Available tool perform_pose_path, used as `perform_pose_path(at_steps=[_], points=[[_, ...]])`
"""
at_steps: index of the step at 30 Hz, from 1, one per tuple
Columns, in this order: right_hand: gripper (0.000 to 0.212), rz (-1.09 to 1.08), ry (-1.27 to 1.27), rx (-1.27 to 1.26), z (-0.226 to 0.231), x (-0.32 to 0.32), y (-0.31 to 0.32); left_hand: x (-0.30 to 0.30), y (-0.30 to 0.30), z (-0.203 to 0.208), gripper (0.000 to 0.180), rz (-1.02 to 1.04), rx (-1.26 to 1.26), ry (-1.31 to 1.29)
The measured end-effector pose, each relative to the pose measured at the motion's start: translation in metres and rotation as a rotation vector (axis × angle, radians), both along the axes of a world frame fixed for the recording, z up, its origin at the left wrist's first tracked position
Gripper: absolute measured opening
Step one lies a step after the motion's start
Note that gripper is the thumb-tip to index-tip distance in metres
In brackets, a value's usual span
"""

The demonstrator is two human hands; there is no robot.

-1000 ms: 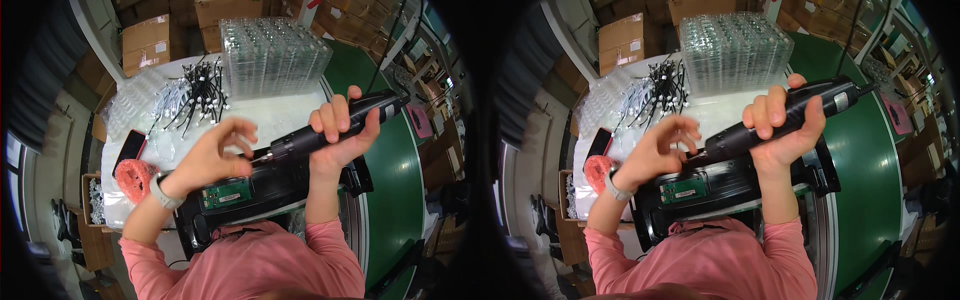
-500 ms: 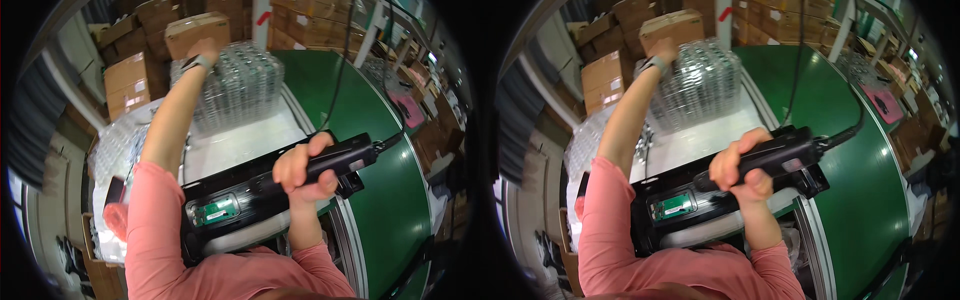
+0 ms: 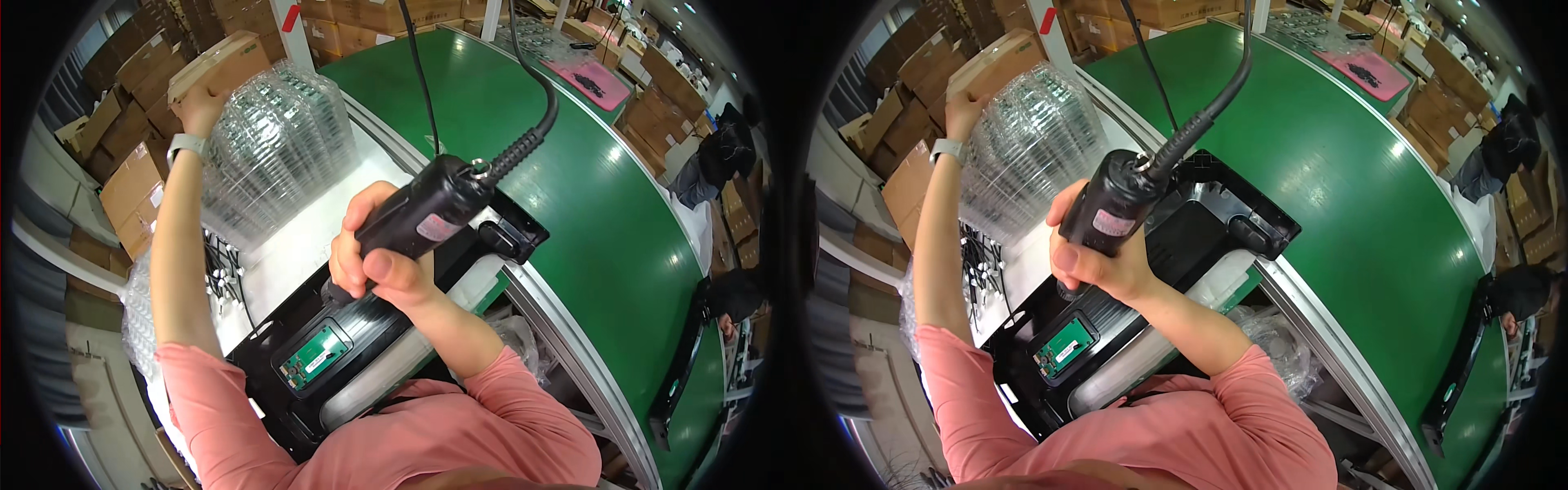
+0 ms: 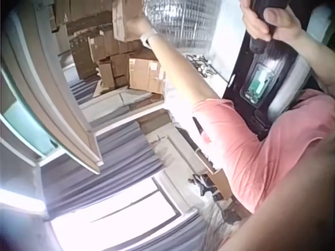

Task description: Connecting wires to a PCB and securing it inside a plastic housing using an electric screwdriver on an assembly line.

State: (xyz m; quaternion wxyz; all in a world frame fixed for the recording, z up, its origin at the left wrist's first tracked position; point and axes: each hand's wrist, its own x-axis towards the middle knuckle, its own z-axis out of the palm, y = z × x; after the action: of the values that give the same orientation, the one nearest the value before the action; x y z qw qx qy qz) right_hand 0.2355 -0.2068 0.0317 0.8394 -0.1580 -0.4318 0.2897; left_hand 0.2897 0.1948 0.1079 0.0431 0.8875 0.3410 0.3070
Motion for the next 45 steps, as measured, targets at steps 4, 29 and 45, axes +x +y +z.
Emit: perform_pose_path(at_steps=[4, 29, 45], points=[[0.047, 0.007, 0.0, 0.027, -0.006, -0.005, 0.008, -0.065, -0.025, 0.022, 0.029, -0.309, -0.339, -0.143], [0.05, 0.227, -0.04, -0.253, 0.017, -0.142, 0.049, -0.276, -0.175, -0.099, 0.008, -1.301, -0.148, 0.279], [0.049, 0.908, 0.432, 0.526, -0.048, -0.124, 0.13, -0.264, -0.182, -0.121, 0.039, -1.268, -1.0, 0.318]])
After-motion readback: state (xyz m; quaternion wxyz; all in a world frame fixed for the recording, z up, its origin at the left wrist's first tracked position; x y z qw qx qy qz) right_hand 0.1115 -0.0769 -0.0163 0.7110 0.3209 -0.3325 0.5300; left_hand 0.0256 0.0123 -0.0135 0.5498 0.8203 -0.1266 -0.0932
